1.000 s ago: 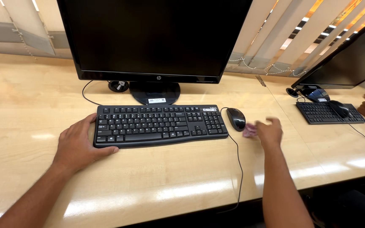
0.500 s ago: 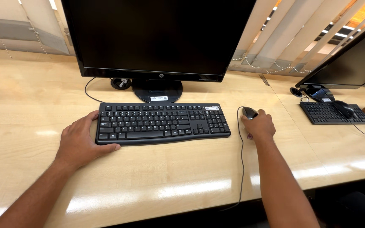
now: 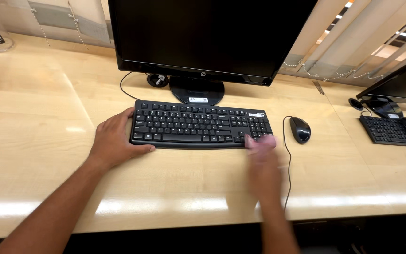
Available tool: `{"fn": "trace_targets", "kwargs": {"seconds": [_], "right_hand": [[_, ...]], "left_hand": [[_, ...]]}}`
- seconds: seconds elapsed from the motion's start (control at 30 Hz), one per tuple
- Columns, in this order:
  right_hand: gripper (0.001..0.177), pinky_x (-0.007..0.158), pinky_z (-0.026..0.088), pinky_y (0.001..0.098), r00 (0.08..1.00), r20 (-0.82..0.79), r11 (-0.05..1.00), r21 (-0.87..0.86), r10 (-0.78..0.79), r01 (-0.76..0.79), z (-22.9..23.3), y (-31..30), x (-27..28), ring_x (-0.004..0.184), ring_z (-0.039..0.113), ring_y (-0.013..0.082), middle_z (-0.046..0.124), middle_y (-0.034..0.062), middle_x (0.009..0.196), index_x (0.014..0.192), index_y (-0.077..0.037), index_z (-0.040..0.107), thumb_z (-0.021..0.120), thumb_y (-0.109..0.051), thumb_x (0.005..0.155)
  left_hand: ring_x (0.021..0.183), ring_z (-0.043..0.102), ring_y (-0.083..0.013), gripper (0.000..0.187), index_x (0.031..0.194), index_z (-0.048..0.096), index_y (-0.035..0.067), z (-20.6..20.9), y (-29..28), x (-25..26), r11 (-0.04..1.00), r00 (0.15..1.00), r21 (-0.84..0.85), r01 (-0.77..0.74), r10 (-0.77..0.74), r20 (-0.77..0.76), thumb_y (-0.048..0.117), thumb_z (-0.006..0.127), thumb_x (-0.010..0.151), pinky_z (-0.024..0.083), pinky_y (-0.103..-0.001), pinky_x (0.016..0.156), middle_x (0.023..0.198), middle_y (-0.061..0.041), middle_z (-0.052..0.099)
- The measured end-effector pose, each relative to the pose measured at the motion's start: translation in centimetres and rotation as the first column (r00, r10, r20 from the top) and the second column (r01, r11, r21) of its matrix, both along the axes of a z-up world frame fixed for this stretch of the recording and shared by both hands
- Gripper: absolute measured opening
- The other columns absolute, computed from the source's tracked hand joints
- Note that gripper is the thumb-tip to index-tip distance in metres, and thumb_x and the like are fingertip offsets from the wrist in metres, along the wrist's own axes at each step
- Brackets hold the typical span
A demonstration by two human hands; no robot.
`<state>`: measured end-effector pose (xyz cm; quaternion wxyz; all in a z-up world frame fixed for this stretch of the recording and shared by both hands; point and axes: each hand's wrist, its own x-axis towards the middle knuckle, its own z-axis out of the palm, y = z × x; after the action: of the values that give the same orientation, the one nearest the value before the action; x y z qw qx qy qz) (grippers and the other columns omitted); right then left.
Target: The person cleans a computer mouse, a keyboard, and a monitor by hand with a cloth.
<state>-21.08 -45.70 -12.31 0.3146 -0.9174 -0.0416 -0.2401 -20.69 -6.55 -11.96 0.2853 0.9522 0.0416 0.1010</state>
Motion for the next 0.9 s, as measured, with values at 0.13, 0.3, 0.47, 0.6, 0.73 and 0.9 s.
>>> {"fn": "trace_targets", "kwargs": {"seconds": [0.13, 0.3, 0.47, 0.6, 0.73, 0.9], "right_hand": [[0.065, 0.108, 0.033, 0.0585, 0.995, -0.101, 0.965, -0.260, 0.004, -0.030, -1.9, 8.0, -2.6, 0.135, 0.043, 0.0426, 0.043, 0.0277, 0.146, 0.143, 0.006, 0.042, 0.060, -0.029, 0.091], [0.072, 0.115, 0.026, 0.0596, 0.892, -0.028, 0.830, -0.353, 0.451, -0.431, -3.2, 19.1, -7.4, 0.140, 0.038, 0.0510, 0.036, 0.0346, 0.152, 0.143, 0.016, 0.037, 0.064, -0.027, 0.092], [0.041, 0.108, 0.051, 0.0415, 0.934, -0.132, 0.868, 0.430, 0.333, -0.248, -2.7, 17.6, -8.0, 0.114, 0.069, 0.0258, 0.072, 0.0126, 0.119, 0.128, -0.004, 0.060, 0.034, -0.010, 0.097], [0.037, 0.089, 0.049, 0.0530, 0.981, -0.006, 0.929, -0.323, -0.191, 0.179, -2.3, 2.6, -1.5, 0.097, 0.066, 0.0412, 0.071, 0.0208, 0.108, 0.133, -0.005, 0.058, 0.044, -0.008, 0.099], [0.032, 0.083, 0.056, 0.0540, 0.988, -0.027, 0.965, -0.218, -0.155, 0.145, -2.6, -2.2, 1.8, 0.093, 0.069, 0.0458, 0.069, 0.0276, 0.115, 0.123, 0.000, 0.064, 0.052, -0.018, 0.099], [0.054, 0.075, 0.054, 0.0571, 0.949, -0.286, 0.991, -0.039, -0.136, 0.130, -4.8, 11.2, -0.6, 0.084, 0.068, 0.0446, 0.069, 0.0282, 0.097, 0.138, 0.011, 0.045, 0.051, -0.019, 0.094]], "left_hand": [[0.137, 0.051, -0.0306, 0.108, 0.151, 0.041, 0.007, -0.7, 0.8, 0.3, 0.991, 0.992, -0.128, 0.039, -0.023, 0.125, 0.059, 0.083, 0.066, 0.030, -0.048, 0.118, 0.142, -0.014, 0.059], [0.135, 0.056, -0.0286, 0.083, 0.149, 0.043, 0.002, -1.8, 1.5, 0.7, 0.923, 0.989, -0.381, 0.054, 0.003, 0.149, 0.049, 0.073, 0.087, 0.044, -0.042, 0.111, 0.143, -0.018, 0.060], [0.131, 0.058, -0.0280, 0.065, 0.147, 0.044, 0.001, -1.6, 3.2, 0.5, 0.918, 0.981, -0.371, 0.140, -0.077, 0.180, 0.030, 0.068, 0.094, 0.047, -0.040, 0.103, 0.139, -0.018, 0.062], [0.125, 0.066, -0.0238, 0.054, 0.142, 0.053, 0.008, -1.4, 5.0, 0.8, 0.901, 0.994, -0.423, 0.100, -0.074, 0.077, 0.028, 0.064, 0.093, 0.053, -0.038, 0.099, 0.136, -0.010, 0.069], [0.130, 0.062, -0.0256, 0.068, 0.143, 0.054, 0.011, -0.7, 4.4, 2.1, 0.942, 0.994, -0.324, 0.089, -0.066, 0.082, 0.046, 0.071, 0.087, 0.045, -0.041, 0.111, 0.137, -0.010, 0.067], [0.138, 0.045, -0.0396, 0.125, 0.152, 0.037, 0.007, 0.2, 3.5, 2.1, 0.975, 0.975, 0.109, 0.191, -0.201, 0.092, 0.071, 0.090, 0.058, 0.028, -0.054, 0.114, 0.144, -0.021, 0.055]]}}
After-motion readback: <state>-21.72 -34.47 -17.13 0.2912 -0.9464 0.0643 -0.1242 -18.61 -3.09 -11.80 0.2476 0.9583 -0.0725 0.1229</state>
